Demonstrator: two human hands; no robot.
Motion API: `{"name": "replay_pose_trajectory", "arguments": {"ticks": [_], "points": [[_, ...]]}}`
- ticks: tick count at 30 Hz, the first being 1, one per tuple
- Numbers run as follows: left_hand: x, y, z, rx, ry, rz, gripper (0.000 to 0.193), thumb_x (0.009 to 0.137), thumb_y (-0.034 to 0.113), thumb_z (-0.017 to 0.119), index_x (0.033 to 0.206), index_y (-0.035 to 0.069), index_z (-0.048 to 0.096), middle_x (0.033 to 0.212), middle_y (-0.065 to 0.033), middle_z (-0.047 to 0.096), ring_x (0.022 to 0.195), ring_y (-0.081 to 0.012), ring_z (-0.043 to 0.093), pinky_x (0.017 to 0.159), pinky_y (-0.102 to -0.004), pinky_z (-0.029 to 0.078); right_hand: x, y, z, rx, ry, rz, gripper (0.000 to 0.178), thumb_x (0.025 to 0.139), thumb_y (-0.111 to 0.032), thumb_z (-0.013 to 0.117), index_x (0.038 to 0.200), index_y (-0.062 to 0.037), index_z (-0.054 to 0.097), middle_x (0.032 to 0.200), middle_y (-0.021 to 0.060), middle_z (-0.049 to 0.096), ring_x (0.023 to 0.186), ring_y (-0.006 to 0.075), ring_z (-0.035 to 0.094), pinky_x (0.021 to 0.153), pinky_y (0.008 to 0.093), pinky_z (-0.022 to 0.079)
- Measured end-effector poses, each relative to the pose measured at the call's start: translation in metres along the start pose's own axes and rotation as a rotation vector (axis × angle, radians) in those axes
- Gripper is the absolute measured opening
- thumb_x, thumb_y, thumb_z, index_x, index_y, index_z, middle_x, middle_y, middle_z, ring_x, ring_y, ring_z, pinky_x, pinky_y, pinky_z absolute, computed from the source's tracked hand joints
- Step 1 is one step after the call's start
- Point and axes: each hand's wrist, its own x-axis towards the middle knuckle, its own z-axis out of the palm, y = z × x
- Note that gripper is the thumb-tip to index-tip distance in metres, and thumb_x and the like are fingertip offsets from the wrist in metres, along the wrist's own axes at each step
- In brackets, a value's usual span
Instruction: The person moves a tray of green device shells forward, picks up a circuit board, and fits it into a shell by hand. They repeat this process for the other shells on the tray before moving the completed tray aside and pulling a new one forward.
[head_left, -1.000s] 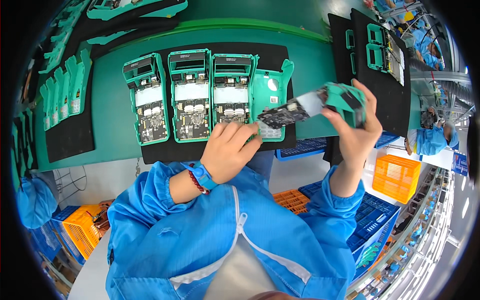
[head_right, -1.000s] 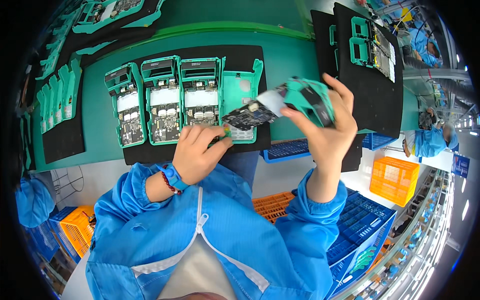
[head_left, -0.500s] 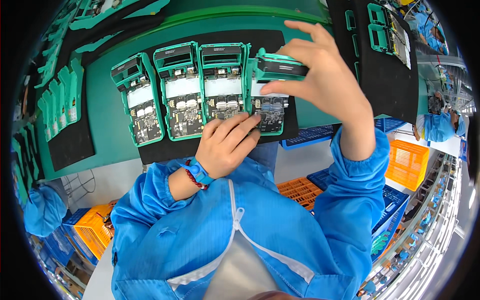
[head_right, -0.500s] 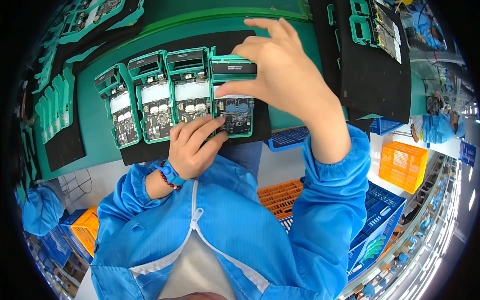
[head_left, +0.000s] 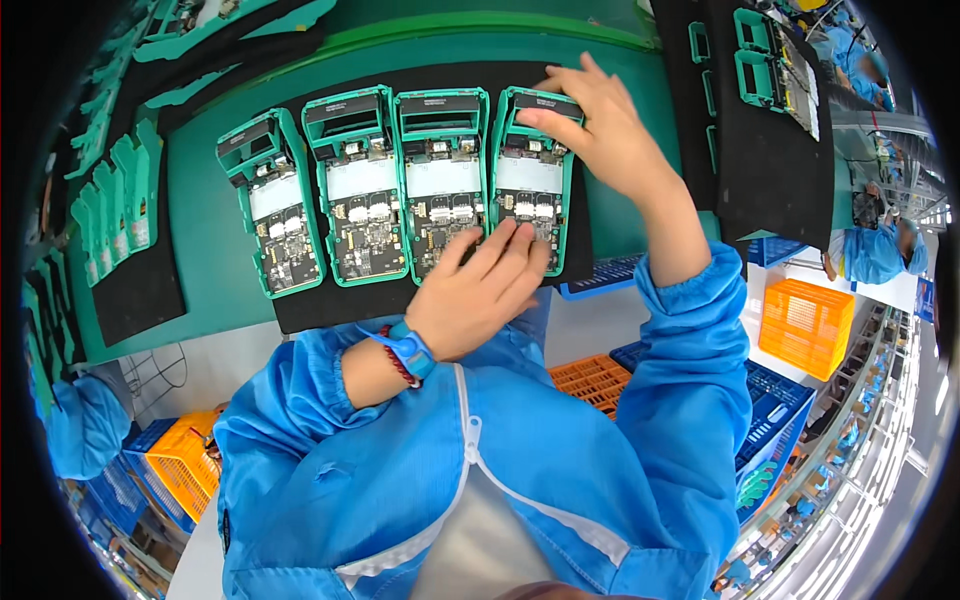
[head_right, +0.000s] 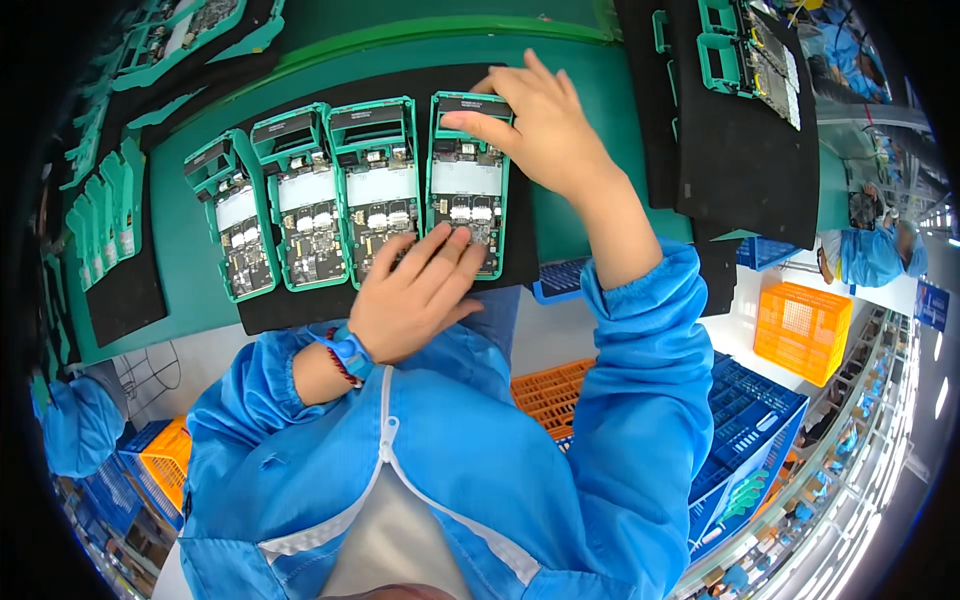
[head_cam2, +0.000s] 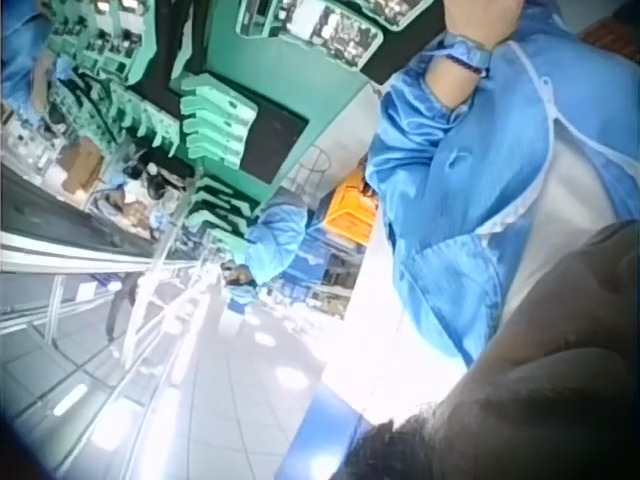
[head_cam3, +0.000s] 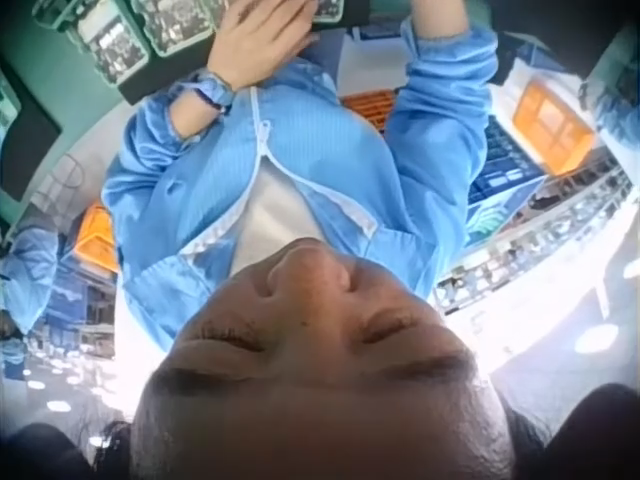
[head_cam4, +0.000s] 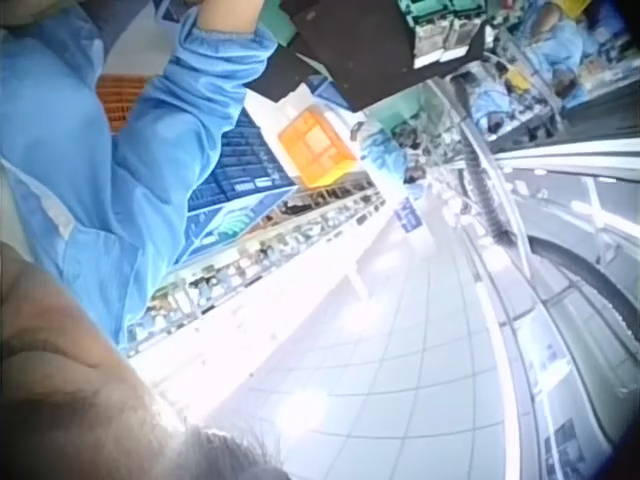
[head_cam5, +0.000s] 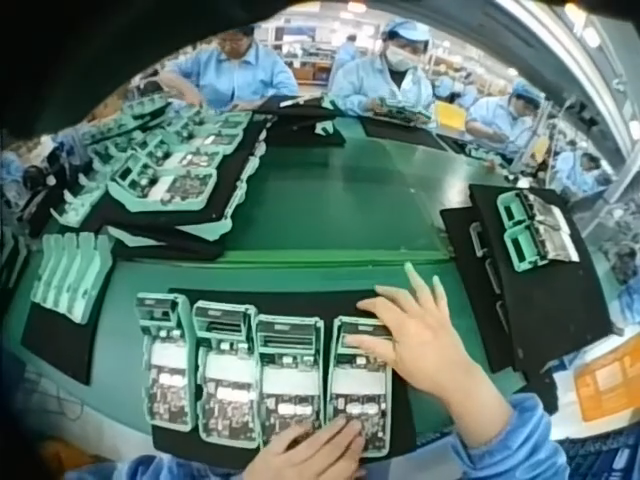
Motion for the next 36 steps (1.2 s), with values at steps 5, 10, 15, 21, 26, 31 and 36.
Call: {"name": "replay_pose_trajectory", "arguments": {"ticks": [5,10,15,21,26,31,36], "points": [[-0.007,0.002,0.007,0.053,0.155,0.156,0.039,0.084,0.016,0.058,0.121,0.005,0.065,0.109,-0.0082,0.061,0.111,-0.0244,0.058,0.093,-0.0379,0.047,-0.024,-0.015,-0.023,0.857,-0.212,0.347,0.069,0.106,-0.052,0.035,0.131,0.0093,0.056,0.140,0.0185,0.056,0.141,0.0302,0.041,0.117,0.0395,0.026],[-0.004,-0.009,-0.030,-0.306,0.228,0.047,0.038,0.084,0.013,0.067,0.121,0.008,0.065,0.119,-0.0067,0.064,0.114,-0.0263,0.060,0.093,-0.0422,0.053,-0.084,-0.010,-0.024,1.203,0.136,0.353,0.069,0.103,-0.048,0.048,0.145,0.0072,0.039,0.148,0.0270,0.044,0.144,0.0341,0.037,0.120,0.0444,0.025],[-0.016,-0.026,-0.051,-1.683,0.279,-0.588,0.028,0.097,0.005,0.063,0.124,-0.001,0.063,0.123,-0.0107,0.066,0.109,-0.0176,0.064,0.090,-0.0317,0.053,-0.122,-0.045,0.001,1.291,0.142,0.279,0.111,0.074,-0.045,0.088,0.152,0.0050,0.027,0.153,0.0181,0.039,0.144,0.0311,0.036,0.118,0.0443,0.026],[-0.041,-0.028,-0.050,-2.228,0.374,-0.732,0.039,0.106,0.030,0.047,0.138,0.009,0.050,0.135,-0.0093,0.060,0.122,-0.0241,0.060,0.106,-0.0462,0.048,-0.089,-0.117,-0.021,1.201,0.312,0.387,0.095,0.072,-0.007,0.089,0.148,0.0017,0.031,0.132,0.0132,0.055,0.121,0.0225,0.058,0.093,0.0359,0.056],[-0.060,-0.044,-0.042,-2.616,0.308,-0.647,0.043,0.106,0.045,0.037,0.130,0.015,0.058,0.114,-0.0058,0.070,0.121,-0.0266,0.060,0.102,-0.0433,0.052,-0.082,-0.147,-0.038,1.022,0.315,0.271,0.100,0.069,-0.018,0.092,0.148,0.0008,0.035,0.130,0.0189,0.059,0.124,0.0268,0.058,0.102,0.0380,0.048],[-0.056,-0.038,-0.046,-2.595,0.385,-0.898,0.047,0.104,0.049,0.040,0.118,0.009,0.062,0.116,-0.0057,0.066,0.119,-0.0269,0.058,0.105,-0.0438,0.049,-0.081,-0.157,-0.038,0.846,0.441,0.205,0.089,0.074,-0.018,0.086,0.146,0.0051,0.039,0.129,0.0222,0.060,0.120,0.0314,0.062,0.098,0.0399,0.052],[-0.058,-0.034,-0.044,-2.637,0.419,-0.756,0.046,0.105,0.048,0.040,0.119,0.010,0.062,0.119,-0.0053,0.064,0.119,-0.0272,0.060,0.102,-0.0454,0.052,-0.085,-0.151,-0.039,0.880,0.423,0.171,0.087,0.075,-0.017,0.085,0.146,0.0053,0.039,0.132,0.0211,0.057,0.121,0.0300,0.060,0.100,0.0402,0.050]]}}
